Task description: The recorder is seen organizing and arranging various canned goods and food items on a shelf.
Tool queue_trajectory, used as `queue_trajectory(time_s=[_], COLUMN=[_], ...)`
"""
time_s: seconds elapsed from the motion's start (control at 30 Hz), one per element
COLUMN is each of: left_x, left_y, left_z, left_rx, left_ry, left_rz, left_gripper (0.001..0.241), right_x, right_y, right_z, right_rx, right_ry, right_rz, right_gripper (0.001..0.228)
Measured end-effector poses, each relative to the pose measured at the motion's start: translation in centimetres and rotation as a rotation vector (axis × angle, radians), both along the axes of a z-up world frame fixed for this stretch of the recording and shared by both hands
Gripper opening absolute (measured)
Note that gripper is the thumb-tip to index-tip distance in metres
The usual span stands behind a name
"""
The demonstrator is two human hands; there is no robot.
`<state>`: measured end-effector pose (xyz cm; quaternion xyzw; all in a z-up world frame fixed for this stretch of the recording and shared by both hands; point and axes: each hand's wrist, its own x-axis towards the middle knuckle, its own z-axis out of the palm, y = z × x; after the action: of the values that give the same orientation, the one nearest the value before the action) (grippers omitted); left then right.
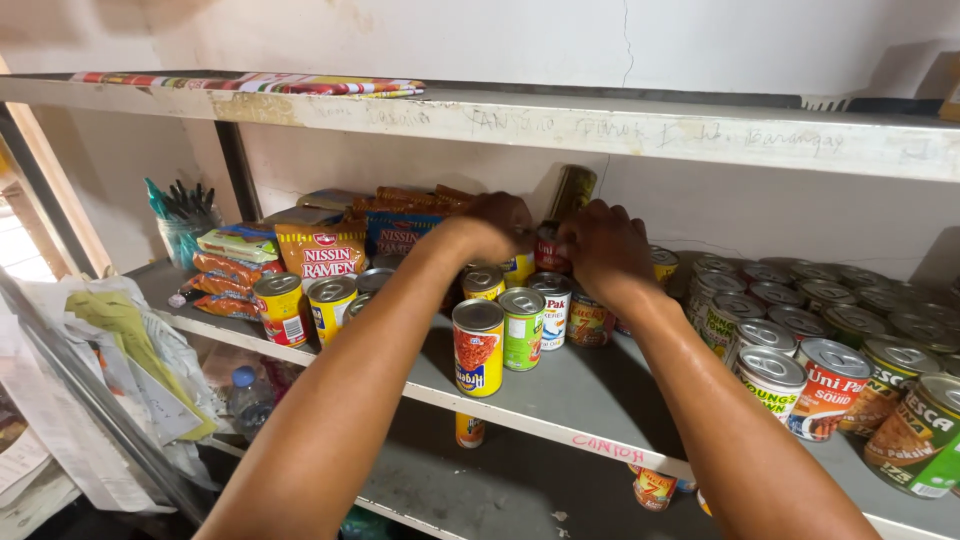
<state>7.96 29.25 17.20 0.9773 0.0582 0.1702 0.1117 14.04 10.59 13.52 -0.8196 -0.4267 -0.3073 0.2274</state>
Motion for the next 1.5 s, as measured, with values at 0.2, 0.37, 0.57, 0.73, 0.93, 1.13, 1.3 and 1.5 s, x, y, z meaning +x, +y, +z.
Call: queue_trajectory(time_s=[0.2,0.37,0.57,0.73,0.93,1.13,1.3,1.5], left_x=[-2.8,-5.2,-9.1,-12.1,-9.6,-5.4,-0.6,3.4], left_y=[0.7,2.3,2.9,1.0,3.7,3.1,0.5,0.4], left_z=[2.6,5.1,6.3,5.2,0.7,0.7,2.6,-2.8], left_rx=[-0.012,0.217,0.217,0.139,0.06,0.174,0.171,0.146], left_ry=[-0.184,-0.218,-0.196,-0.056,0.07,0.332,0.13,0.208], left_rz=[0.003,-0.028,0.008,0.044,0.069,0.13,0.22,0.176], left_gripper=[0.037,0.032,0.038,0.043,0.055,0.063,0.052,0.057], right_x=[-0.4,0.7,1.3,1.5,1.2,1.4,1.9,1.6], right_y=[-0.5,0.0,0.1,-0.3,-0.5,-0.5,-0.3,-0.8], right_z=[0.1,-0.6,-0.7,-1.0,-1.1,-1.0,-1.4,-1.4], right_rx=[0.278,0.337,0.421,0.45,0.493,0.504,0.471,0.471], right_ry=[-0.002,0.017,-0.009,-0.041,-0.021,-0.089,-0.081,-0.126], right_rz=[0.199,0.191,0.163,0.167,0.192,0.23,0.273,0.261], right_gripper=[0.012,0.015,0.02,0.023,0.023,0.023,0.025,0.023])
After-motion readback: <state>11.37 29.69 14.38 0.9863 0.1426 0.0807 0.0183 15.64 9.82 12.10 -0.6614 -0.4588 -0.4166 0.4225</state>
